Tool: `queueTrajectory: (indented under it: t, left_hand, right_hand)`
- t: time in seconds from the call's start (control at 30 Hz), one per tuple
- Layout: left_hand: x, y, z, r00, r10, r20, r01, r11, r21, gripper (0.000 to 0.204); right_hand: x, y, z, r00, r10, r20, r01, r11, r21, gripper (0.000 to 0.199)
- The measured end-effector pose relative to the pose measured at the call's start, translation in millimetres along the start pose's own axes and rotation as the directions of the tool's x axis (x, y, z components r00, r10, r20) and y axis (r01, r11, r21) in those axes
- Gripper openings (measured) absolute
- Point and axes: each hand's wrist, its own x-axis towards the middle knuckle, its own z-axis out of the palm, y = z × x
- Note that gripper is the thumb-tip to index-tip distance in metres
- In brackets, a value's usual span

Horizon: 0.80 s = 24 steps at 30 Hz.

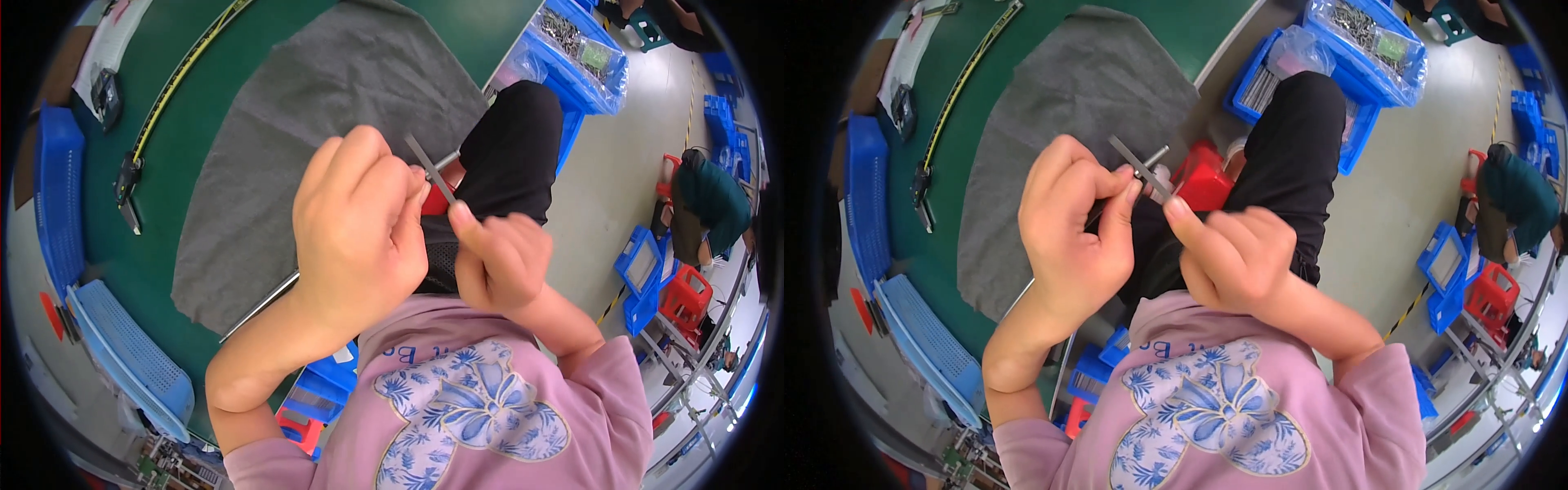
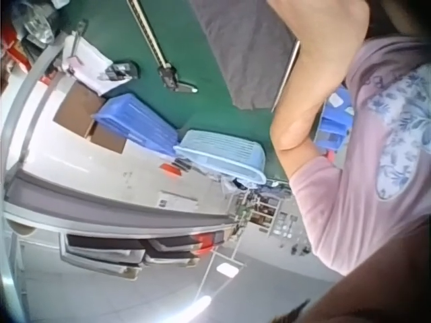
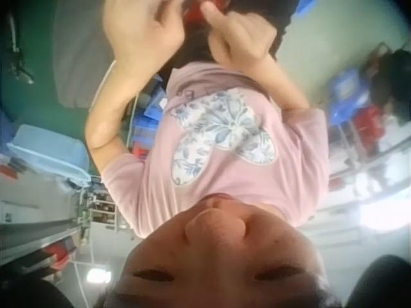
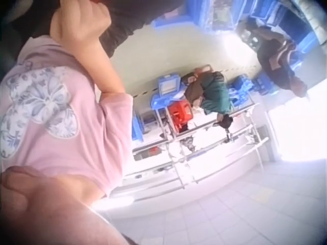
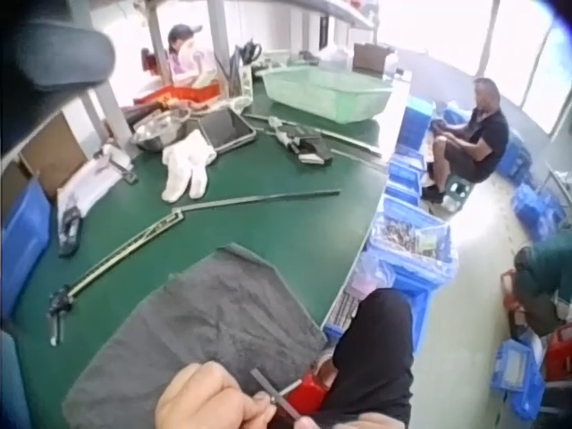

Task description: The recorder is filing the ends of thin metal rods and then measuring them using a digital micrometer at a workstation.

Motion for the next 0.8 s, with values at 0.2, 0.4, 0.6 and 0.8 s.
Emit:
queueTrajectory:
  t: [0.2, 0.4, 0.6, 0.8]
  left_hand:
    - [-2, -2, 0, 1.0, 0.011, -0.002, -0.011, 1.0, 0.001, 0.016]
    - [-2, 0, 0, 1.0, 0.005, -0.001, -0.005, 1.0, 0.01, 0.017]
    - [-1, 0, -2, 1.0, 0.012, 0.005, -0.012, 1.0, 0.014, 0.016]
    - [-2, -2, -5, 0.997, 0.076, 0.013, -0.077, 0.994, 0.075, 0.012]
  right_hand:
    - [-13, 11, 13, 0.993, -0.059, -0.106, 0.063, 0.997, 0.035, 0.042]
    - [14, 12, 26, 0.97, -0.107, -0.219, 0.135, 0.984, 0.118, 0.037]
    - [-42, 21, 6, 0.986, -0.056, -0.16, 0.078, 0.988, 0.134, 0.044]
    - [-38, 14, 0, 0.979, 0.012, -0.204, 0.029, 0.979, 0.199, 0.044]
